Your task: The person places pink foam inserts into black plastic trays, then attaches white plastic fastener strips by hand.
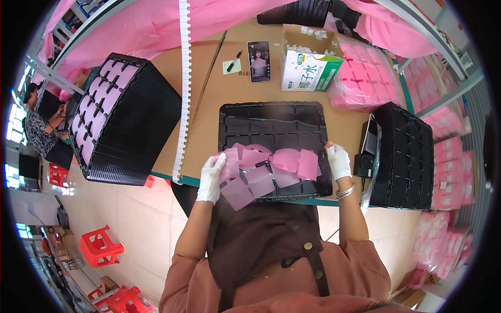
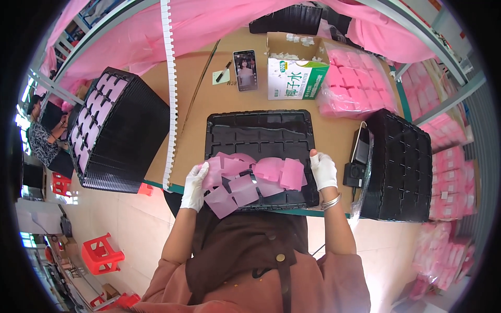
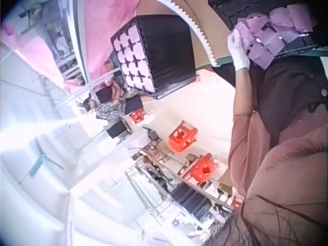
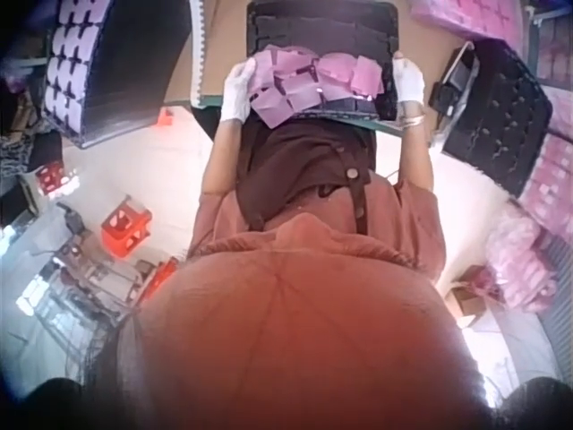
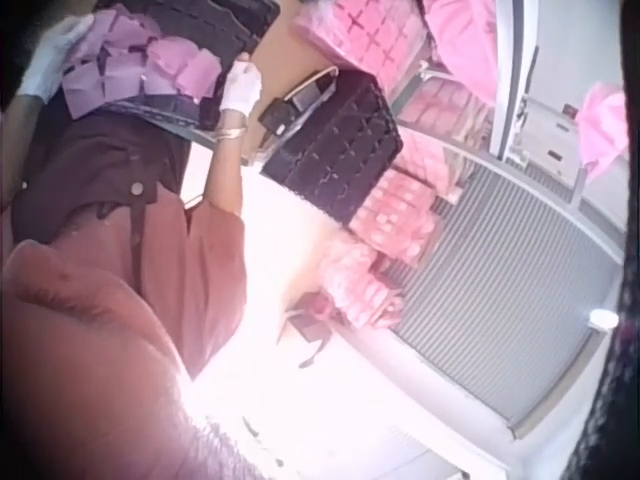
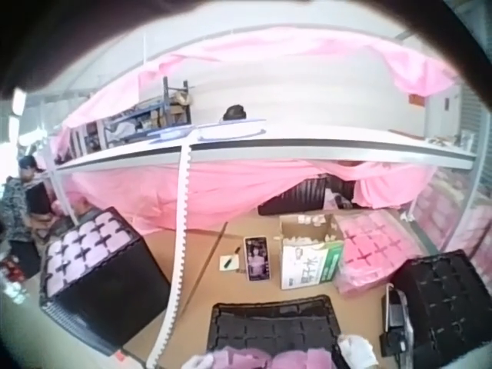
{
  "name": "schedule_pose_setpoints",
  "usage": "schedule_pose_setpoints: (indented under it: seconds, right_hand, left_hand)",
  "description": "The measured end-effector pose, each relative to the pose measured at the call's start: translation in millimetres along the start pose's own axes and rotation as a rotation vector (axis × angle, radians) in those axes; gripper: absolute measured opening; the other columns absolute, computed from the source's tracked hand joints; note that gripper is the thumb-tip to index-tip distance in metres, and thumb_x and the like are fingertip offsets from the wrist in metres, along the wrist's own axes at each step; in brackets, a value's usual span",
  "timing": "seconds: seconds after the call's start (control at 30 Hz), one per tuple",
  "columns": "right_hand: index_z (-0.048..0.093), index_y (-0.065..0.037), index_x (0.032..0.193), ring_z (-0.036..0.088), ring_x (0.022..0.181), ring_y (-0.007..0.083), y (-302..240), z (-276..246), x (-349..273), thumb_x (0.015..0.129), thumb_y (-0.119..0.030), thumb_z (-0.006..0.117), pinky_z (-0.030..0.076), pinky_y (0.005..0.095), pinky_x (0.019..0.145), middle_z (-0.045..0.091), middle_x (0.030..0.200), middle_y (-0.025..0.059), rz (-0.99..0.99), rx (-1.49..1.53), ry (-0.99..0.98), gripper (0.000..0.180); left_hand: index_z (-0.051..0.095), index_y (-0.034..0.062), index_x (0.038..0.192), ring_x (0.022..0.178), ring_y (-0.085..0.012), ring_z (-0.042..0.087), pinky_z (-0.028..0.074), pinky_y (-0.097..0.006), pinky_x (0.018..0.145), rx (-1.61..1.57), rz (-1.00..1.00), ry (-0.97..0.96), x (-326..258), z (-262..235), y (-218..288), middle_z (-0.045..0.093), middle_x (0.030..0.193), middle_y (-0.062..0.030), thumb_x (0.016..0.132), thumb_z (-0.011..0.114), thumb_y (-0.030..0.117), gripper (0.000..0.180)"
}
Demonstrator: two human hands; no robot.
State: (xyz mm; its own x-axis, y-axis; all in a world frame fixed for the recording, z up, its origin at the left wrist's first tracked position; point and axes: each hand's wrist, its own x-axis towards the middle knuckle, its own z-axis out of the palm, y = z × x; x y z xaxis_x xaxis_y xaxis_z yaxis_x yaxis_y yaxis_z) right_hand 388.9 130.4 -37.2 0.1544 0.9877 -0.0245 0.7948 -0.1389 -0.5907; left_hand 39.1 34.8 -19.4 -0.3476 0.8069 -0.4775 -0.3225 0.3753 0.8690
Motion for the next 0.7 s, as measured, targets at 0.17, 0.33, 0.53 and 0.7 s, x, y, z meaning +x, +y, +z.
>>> schedule_pose_setpoints:
  seconds: [0.17,0.33,0.53,0.7]
  right_hand:
    - [0.067,-0.001,0.09,0.065,0.073,0.0301,2,6,-4,0.088,-0.042,0.057,0.05,0.0376,0.07,0.067,0.079,0.015,0.1,0.076,-0.383,0.043]
    - [0.06,0.005,0.106,0.057,0.066,0.01,-23,-1,-18,0.078,-0.011,0.071,0.046,0.0239,0.061,0.064,0.075,0.0033,0.239,0.73,-0.446,0.034]
    - [0.067,-0.001,0.085,0.058,0.071,0.0151,-44,-39,-34,0.074,-0.004,0.069,0.045,0.0276,0.064,0.065,0.085,0.005,-0.354,0.289,0.116,0.012]
    - [0.065,0.0,0.082,0.057,0.073,0.0173,-87,-103,-68,0.081,-0.017,0.071,0.044,0.027,0.068,0.064,0.082,0.0078,-0.486,0.58,0.119,0.019]
  left_hand:
    - [0.061,0.0081,0.104,0.073,-0.0051,0.055,0.045,-0.022,0.061,-0.027,-0.019,0.001,-4,0,0,0.06,0.089,0.0032,0.089,0.063,0.032,0.028]
    - [0.06,0.0087,0.111,0.076,-0.0066,0.057,0.044,-0.023,0.063,-0.054,-0.105,-0.045,-20,5,14,0.062,0.091,0.0021,0.087,0.065,0.034,0.035]
    - [0.046,-0.0012,0.131,0.101,-0.0132,0.057,0.046,-0.027,0.089,-0.198,0.053,-0.254,-56,-9,41,0.058,0.116,-0.0068,0.089,0.061,0.016,0.047]
    - [0.042,-0.0023,0.135,0.109,-0.0142,0.053,0.042,-0.027,0.093,-0.145,0.098,-0.234,-84,-37,45,0.054,0.123,-0.0077,0.089,0.06,0.009,0.05]
